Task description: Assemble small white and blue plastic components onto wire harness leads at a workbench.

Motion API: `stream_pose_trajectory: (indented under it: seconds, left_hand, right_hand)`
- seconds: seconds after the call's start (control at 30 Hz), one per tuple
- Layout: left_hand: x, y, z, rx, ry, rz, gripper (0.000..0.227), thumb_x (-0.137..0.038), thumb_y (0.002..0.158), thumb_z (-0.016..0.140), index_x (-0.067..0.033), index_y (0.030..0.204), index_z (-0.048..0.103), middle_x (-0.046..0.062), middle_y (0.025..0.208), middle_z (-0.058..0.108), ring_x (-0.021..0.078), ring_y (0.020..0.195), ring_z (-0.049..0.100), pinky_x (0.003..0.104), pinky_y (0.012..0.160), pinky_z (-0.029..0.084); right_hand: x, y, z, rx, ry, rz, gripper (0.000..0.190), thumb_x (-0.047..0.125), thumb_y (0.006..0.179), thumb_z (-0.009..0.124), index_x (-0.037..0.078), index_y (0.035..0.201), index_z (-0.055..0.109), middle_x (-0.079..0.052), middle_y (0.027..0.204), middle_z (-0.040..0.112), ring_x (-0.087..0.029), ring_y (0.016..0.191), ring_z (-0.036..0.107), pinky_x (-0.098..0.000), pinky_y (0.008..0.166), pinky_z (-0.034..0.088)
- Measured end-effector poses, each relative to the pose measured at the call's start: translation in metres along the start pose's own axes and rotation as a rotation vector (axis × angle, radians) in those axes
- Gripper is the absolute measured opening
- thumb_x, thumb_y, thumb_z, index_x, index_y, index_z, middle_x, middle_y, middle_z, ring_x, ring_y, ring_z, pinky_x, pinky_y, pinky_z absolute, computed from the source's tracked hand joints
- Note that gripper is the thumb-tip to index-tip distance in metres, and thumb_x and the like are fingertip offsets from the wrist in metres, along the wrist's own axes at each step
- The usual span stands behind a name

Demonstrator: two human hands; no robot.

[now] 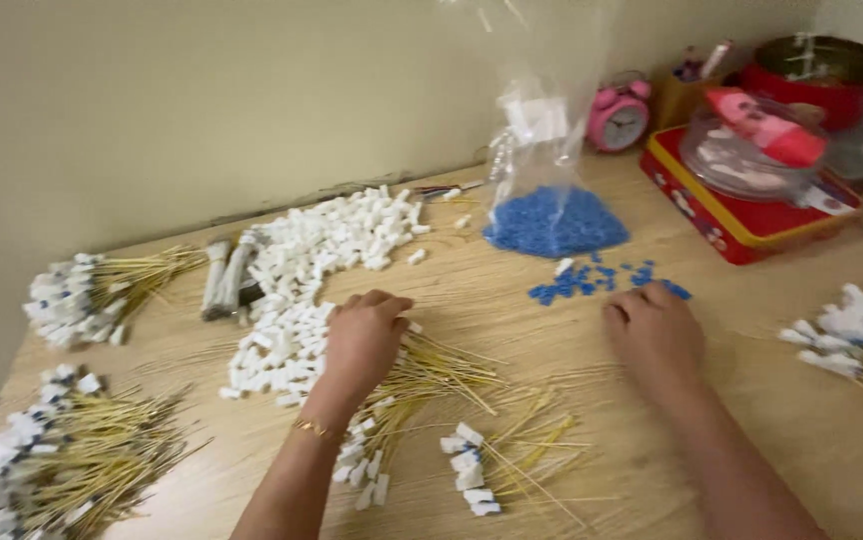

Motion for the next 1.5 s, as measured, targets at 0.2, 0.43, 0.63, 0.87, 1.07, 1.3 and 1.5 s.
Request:
stream_pose_trajectory:
  seconds: [0.2,0.43,0.63,0.87,1.07,1.3,1.5]
  left_hand:
    - [0.002,0.011,0.011,0.231,0.127,0.078,0.026,-0.016,0.082,0.072,-0.0237,0.106,0.079,0.0,0.116,0.071,0.0264,0.113,0.061,0.05,0.095,0.043]
    - [0.002,0.014,0.015,0.35,0.12,0.065,0.017,-0.014,0.092,0.065,-0.0206,0.101,0.079,0.001,0.105,0.075,0.0231,0.099,0.069,0.045,0.098,0.046]
    - [0.005,0.013,0.018,0.271,0.046,0.076,0.028,-0.002,0.086,0.062,-0.0161,0.105,0.077,0.008,0.103,0.072,0.0278,0.091,0.072,0.042,0.089,0.054]
    - [0.026,0.03,0.047,0.312,0.092,0.069,0.018,-0.011,0.084,0.071,-0.0143,0.099,0.079,0.015,0.102,0.07,0.0357,0.094,0.069,0.045,0.084,0.056]
    - [0.012,0.033,0.041,0.314,0.135,0.021,0.015,-0.016,0.085,0.071,-0.0085,0.096,0.078,0.018,0.099,0.073,0.037,0.094,0.07,0.046,0.084,0.057]
    - [-0.024,-0.003,0.0,0.204,-0.892,-0.24,0.022,-0.019,0.099,0.06,-0.0047,0.114,0.068,0.006,0.09,0.072,0.0185,0.082,0.071,0.035,0.078,0.059]
    - [-0.063,-0.05,0.003,0.315,-1.796,-0.481,0.027,-0.021,0.107,0.048,-0.0028,0.121,0.062,0.004,0.085,0.066,0.0147,0.07,0.062,0.03,0.068,0.054]
  right_hand:
    - [0.019,0.001,-0.028,0.041,0.223,0.192,0.023,0.03,0.1,0.068,0.011,0.11,0.073,-0.008,0.101,0.074,-0.026,0.088,0.071,-0.0403,0.079,0.056]
    - [0.037,-0.02,-0.044,0.09,0.538,0.222,0.02,0.019,0.094,0.072,0.007,0.11,0.073,-0.007,0.096,0.075,-0.014,0.08,0.071,-0.0308,0.066,0.056]
    - [0.051,-0.036,-0.042,0.016,0.717,0.176,0.026,0.015,0.091,0.074,0.004,0.114,0.073,-0.007,0.092,0.076,-0.012,0.079,0.069,-0.0279,0.069,0.056]
    - [0.075,-0.051,-0.043,0.077,0.86,0.177,0.022,0.014,0.091,0.072,0.006,0.112,0.074,-0.005,0.096,0.077,-0.009,0.079,0.07,-0.0251,0.068,0.058]
    - [0.086,-0.057,-0.039,0.096,0.93,0.134,0.023,0.013,0.089,0.074,0.006,0.11,0.074,-0.004,0.092,0.077,-0.008,0.079,0.069,-0.0239,0.068,0.057]
    - [0.108,-0.059,-0.053,0.175,1.144,0.089,0.018,0.008,0.09,0.071,0.005,0.107,0.073,-0.002,0.091,0.076,-0.006,0.08,0.069,-0.0217,0.069,0.057]
    - [0.146,-0.057,-0.067,0.078,1.175,-0.205,0.01,0.0,0.091,0.07,0.001,0.101,0.071,-0.005,0.099,0.066,-0.01,0.082,0.063,-0.0233,0.068,0.053]
Point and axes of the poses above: each hand's wrist, its own y-axis towards the middle knuckle, its own z-axis out of the palm, x = y × z, the point moved 1 cm from there along y, towards the middle knuckle
